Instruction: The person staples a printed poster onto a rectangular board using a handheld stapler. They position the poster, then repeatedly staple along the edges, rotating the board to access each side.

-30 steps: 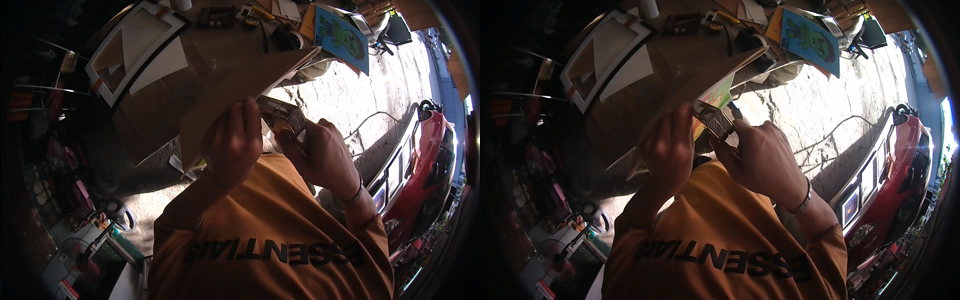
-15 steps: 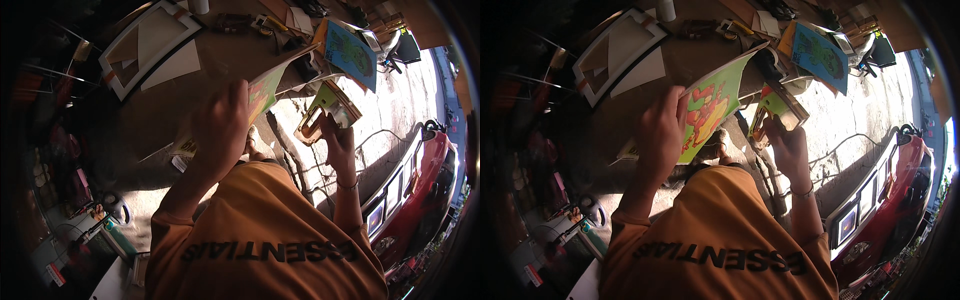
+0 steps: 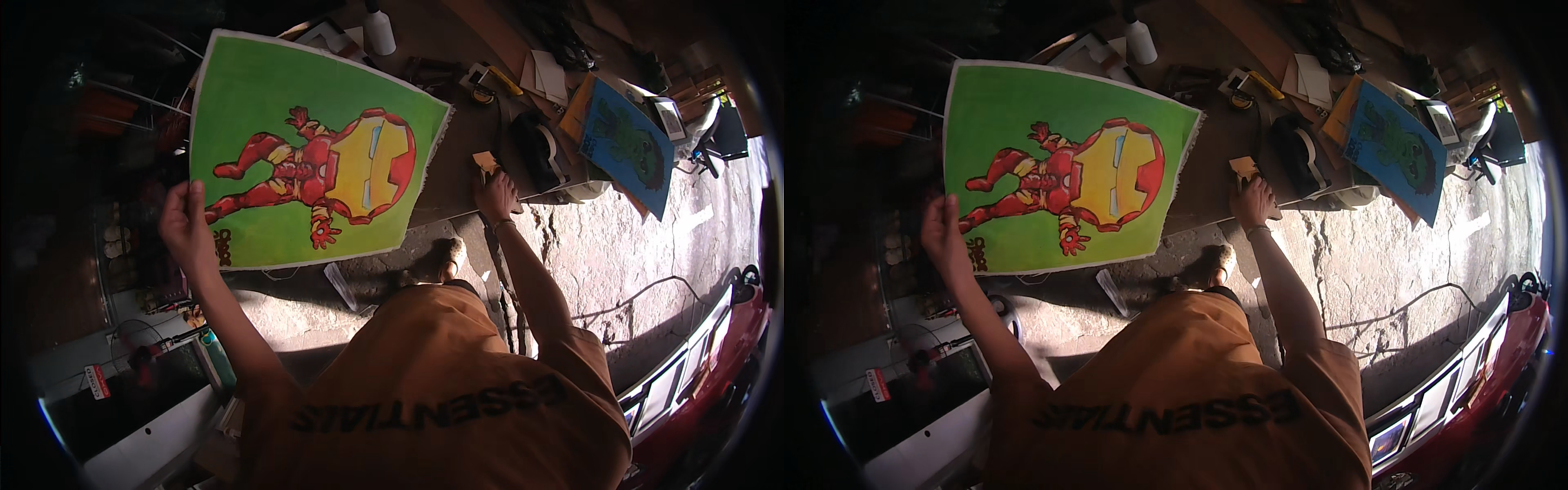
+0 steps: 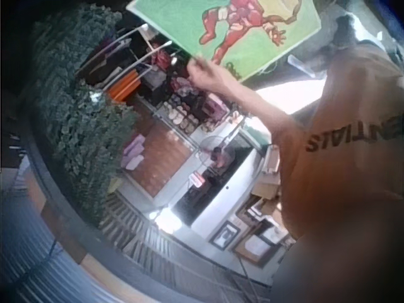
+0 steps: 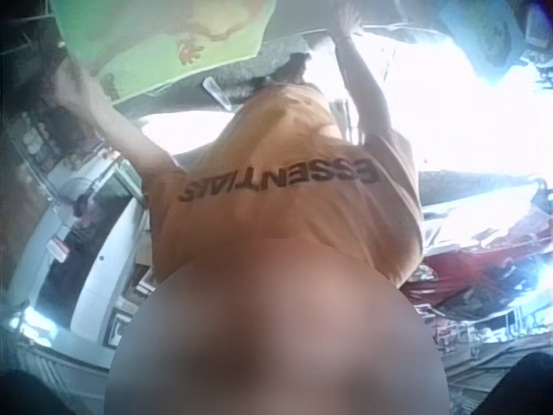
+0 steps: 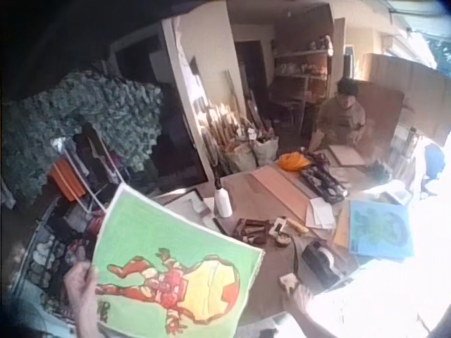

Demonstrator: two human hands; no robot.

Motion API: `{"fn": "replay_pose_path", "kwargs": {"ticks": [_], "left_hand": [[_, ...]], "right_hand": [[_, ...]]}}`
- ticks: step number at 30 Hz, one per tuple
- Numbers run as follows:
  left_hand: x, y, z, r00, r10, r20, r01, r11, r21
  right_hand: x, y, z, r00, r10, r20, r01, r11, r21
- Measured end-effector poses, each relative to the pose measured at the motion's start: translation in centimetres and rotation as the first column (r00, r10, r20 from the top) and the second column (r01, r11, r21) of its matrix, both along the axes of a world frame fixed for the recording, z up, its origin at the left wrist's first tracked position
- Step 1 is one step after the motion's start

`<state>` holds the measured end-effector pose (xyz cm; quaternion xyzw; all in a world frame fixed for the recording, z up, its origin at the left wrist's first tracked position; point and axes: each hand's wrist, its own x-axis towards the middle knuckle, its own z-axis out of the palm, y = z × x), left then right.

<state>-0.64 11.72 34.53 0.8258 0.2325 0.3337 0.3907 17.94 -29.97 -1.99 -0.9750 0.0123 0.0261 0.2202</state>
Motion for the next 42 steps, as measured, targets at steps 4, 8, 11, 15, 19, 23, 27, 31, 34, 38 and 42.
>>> {"fn": "replay_pose_path", "kwargs": {"ticks": [4,8,11,15,19,23,27,31,34,38,42], "left_hand": [[-6.0,2.5,-2.8,0.968,0.222,0.121,-0.203,0.968,-0.150],[-10.7,0.7,-7.8,0.920,0.327,0.217,-0.196,0.862,-0.468],[-12.1,-2.2,-12.6,0.905,0.291,0.310,-0.028,0.768,-0.639],[-9.4,-7.9,-18.1,0.877,0.459,0.144,-0.260,0.704,-0.661],[-3.0,-10.4,-15.2,0.751,0.660,0.011,-0.660,0.751,0.022],[2.8,-7.5,-6.7,0.861,0.294,0.416,-0.440,0.841,0.316],[4.6,-3.0,-1.8,0.967,-0.131,0.220,0.137,0.990,-0.014],[5.0,-1.1,-2.8,0.951,-0.227,0.210,0.255,0.960,-0.118],[5.7,-0.1,-4.2,0.926,-0.253,0.279,0.302,0.942,-0.146],[6.4,0.7,-5.0,0.916,-0.254,0.311,0.309,0.940,-0.143],[6.3,0.6,-4.9,0.926,-0.223,0.305,0.275,0.952,-0.138]], "right_hand": [[2.7,2.5,2.5,0.991,0.064,0.116,-0.094,0.957,0.275],[4.0,6.1,9.4,0.960,0.279,0.004,-0.093,0.308,0.947],[5.6,7.8,15.4,0.908,0.419,0.032,-0.217,0.403,0.889],[7.6,9.2,23.2,0.937,0.292,0.192,-0.264,0.234,0.936],[9.3,10.9,31.2,0.745,0.473,0.470,-0.655,0.388,0.648],[8.2,14.9,36.0,0.378,0.647,0.662,-0.925,0.287,0.248],[6.9,17.9,36.6,0.192,0.752,0.631,-0.972,0.235,0.015],[7.5,18.6,35.9,0.258,0.782,0.567,-0.965,0.237,0.112],[8.2,18.6,36.0,0.313,0.818,0.482,-0.950,0.271,0.157],[8.1,18.7,36.2,0.354,0.791,0.499,-0.932,0.342,0.119],[7.7,19.0,35.9,0.348,0.765,0.542,-0.930,0.353,0.100]]}}
